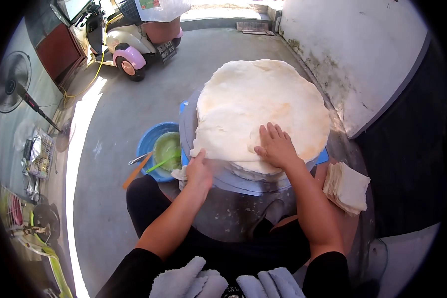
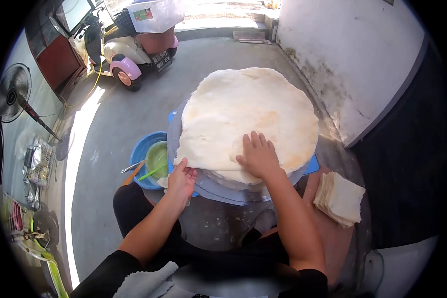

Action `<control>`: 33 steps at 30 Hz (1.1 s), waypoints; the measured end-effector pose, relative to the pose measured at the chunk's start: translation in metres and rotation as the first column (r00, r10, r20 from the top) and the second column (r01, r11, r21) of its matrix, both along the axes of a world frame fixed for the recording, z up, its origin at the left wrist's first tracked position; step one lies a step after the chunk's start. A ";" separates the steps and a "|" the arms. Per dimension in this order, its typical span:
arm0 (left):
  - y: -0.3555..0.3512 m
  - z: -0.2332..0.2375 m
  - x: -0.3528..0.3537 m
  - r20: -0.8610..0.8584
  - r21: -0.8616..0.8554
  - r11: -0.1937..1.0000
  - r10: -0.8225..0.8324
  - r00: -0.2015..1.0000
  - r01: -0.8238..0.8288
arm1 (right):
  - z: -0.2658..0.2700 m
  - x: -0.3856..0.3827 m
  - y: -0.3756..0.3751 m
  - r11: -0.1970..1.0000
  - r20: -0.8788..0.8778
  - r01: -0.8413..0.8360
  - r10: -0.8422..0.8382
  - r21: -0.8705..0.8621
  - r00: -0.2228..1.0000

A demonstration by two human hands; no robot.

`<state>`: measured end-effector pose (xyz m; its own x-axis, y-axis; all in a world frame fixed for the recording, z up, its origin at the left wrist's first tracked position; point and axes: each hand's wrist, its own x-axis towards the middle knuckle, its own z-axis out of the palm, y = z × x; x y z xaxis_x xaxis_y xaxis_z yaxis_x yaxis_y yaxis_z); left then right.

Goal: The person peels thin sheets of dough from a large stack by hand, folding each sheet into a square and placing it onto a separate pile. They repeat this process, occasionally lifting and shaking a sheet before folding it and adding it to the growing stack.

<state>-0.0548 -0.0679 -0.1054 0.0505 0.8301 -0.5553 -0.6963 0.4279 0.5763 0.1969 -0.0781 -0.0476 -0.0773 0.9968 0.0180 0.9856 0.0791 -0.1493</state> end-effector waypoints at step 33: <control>0.107 0.034 0.129 -0.839 -0.246 0.337 0.396 -0.374 0.909 | 0.034 0.043 -0.018 0.887 -0.177 0.436 -0.409 0.152 0.895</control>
